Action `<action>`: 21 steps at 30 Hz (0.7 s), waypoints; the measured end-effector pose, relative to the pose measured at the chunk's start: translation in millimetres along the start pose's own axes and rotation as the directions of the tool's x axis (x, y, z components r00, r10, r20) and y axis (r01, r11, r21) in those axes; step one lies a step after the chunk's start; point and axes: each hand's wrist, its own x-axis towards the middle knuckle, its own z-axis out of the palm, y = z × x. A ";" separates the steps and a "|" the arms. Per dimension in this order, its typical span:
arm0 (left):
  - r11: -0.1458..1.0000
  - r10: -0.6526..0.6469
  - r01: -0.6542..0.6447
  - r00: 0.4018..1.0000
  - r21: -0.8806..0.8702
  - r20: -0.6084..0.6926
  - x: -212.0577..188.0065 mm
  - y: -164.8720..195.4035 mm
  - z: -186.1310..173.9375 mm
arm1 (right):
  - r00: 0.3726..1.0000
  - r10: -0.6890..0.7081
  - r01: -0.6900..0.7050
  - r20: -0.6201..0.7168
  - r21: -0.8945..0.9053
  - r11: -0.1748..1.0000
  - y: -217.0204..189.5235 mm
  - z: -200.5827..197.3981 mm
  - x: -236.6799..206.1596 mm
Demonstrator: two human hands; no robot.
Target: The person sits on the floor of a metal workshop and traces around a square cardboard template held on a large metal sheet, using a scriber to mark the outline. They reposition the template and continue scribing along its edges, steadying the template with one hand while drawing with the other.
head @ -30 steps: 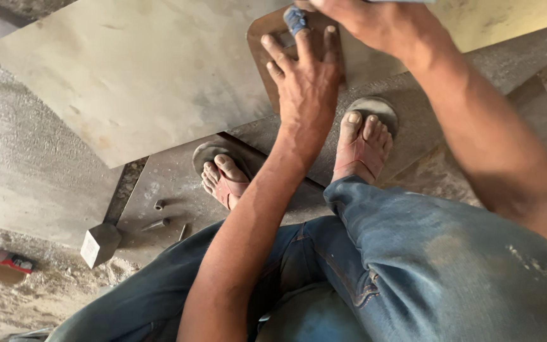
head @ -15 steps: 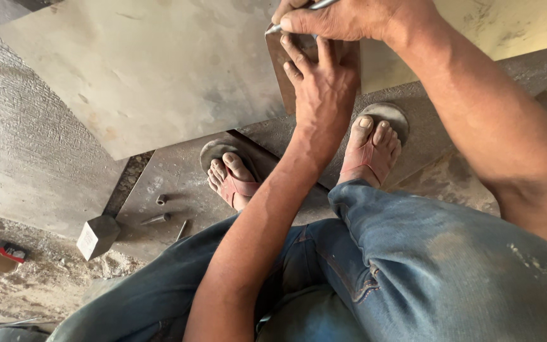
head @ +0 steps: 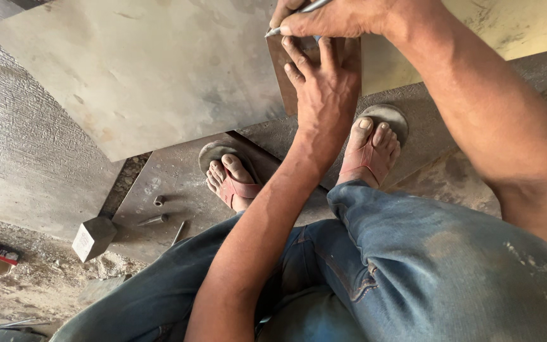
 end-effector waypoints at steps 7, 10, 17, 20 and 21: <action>0.998 -0.001 0.001 1.000 -0.059 0.007 0.5 -2.4 0.8 | 0.986 0.036 -0.022 0.162 -0.085 0.996 2.2 1.7 40.4; 0.999 -0.020 0.021 1.000 -0.043 0.022 4.0 -2.3 -1.1 | 0.929 0.275 -0.261 0.249 -0.089 0.961 -12.9 5.5 63.5; 0.996 -0.053 0.053 0.999 -0.069 -0.005 2.8 -1.2 -6.7 | 0.997 0.005 0.010 0.076 -0.193 0.981 -14.4 -16.6 31.8; 0.996 -0.066 0.065 0.998 -0.054 -0.003 1.8 -2.1 -6.9 | 0.999 -0.051 0.053 0.019 -0.152 0.987 -11.6 -12.4 8.5; 0.996 -0.069 0.068 0.998 -0.064 -0.011 2.0 -2.0 -7.1 | 0.998 -0.053 0.048 -0.029 -0.162 0.986 -10.2 -10.8 0.7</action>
